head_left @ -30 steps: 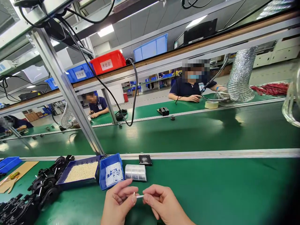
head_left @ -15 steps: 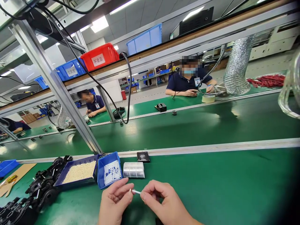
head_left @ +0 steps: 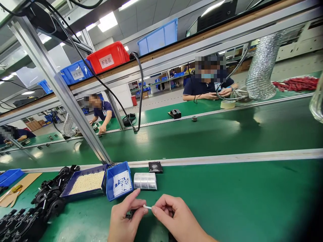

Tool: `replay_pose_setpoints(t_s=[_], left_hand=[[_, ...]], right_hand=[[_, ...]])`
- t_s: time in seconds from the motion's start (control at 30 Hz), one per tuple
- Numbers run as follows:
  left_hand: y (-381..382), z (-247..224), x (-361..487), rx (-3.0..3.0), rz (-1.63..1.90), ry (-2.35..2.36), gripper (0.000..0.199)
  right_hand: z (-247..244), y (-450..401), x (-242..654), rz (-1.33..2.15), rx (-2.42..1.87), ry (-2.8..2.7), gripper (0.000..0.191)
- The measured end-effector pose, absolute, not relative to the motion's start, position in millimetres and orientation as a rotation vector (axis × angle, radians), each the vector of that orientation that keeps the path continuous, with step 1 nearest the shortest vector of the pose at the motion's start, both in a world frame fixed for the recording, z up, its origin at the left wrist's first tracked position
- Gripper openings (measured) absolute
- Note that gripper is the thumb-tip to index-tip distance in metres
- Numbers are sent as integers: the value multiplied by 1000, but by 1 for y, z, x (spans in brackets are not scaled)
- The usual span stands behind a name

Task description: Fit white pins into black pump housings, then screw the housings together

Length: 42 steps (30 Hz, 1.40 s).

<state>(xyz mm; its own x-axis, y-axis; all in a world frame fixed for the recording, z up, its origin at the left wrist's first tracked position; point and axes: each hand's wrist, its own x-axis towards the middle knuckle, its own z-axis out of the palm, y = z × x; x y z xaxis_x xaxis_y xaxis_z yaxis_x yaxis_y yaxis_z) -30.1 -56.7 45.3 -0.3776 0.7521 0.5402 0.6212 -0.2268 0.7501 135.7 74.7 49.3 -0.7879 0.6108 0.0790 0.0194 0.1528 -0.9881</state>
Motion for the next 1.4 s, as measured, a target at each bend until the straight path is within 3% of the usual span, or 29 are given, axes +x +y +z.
replay_pose_setpoints(t_s=[0.3, 0.4, 0.5, 0.57, 0.73, 1.13, 1.4], left_hand=[[-56, 52, -32, 1847, 1635, 1872, 71], [-54, 54, -33, 1844, 1633, 1784, 70], [-52, 53, -28, 1533, 1733, 1722, 55], [-51, 53, -23, 1253, 1831, 1685, 44], [-49, 58, -9, 919, 1959, 1622, 51], [-48, 65, -3, 773, 1956, 1585, 55], [-49, 71, -1, 631, 1982, 1283, 64]], right_hand=[[43, 73, 135, 1419, -533, -2030, 26], [38, 76, 137, 1298, -364, -2058, 26], [36, 80, 139, 1195, -206, -2053, 24], [36, 81, 140, 1227, -190, -2014, 22], [37, 78, 140, 1395, -233, -1908, 22], [37, 76, 139, 1362, -217, -1868, 21], [52, 67, 142, 1425, -213, -1805, 23]])
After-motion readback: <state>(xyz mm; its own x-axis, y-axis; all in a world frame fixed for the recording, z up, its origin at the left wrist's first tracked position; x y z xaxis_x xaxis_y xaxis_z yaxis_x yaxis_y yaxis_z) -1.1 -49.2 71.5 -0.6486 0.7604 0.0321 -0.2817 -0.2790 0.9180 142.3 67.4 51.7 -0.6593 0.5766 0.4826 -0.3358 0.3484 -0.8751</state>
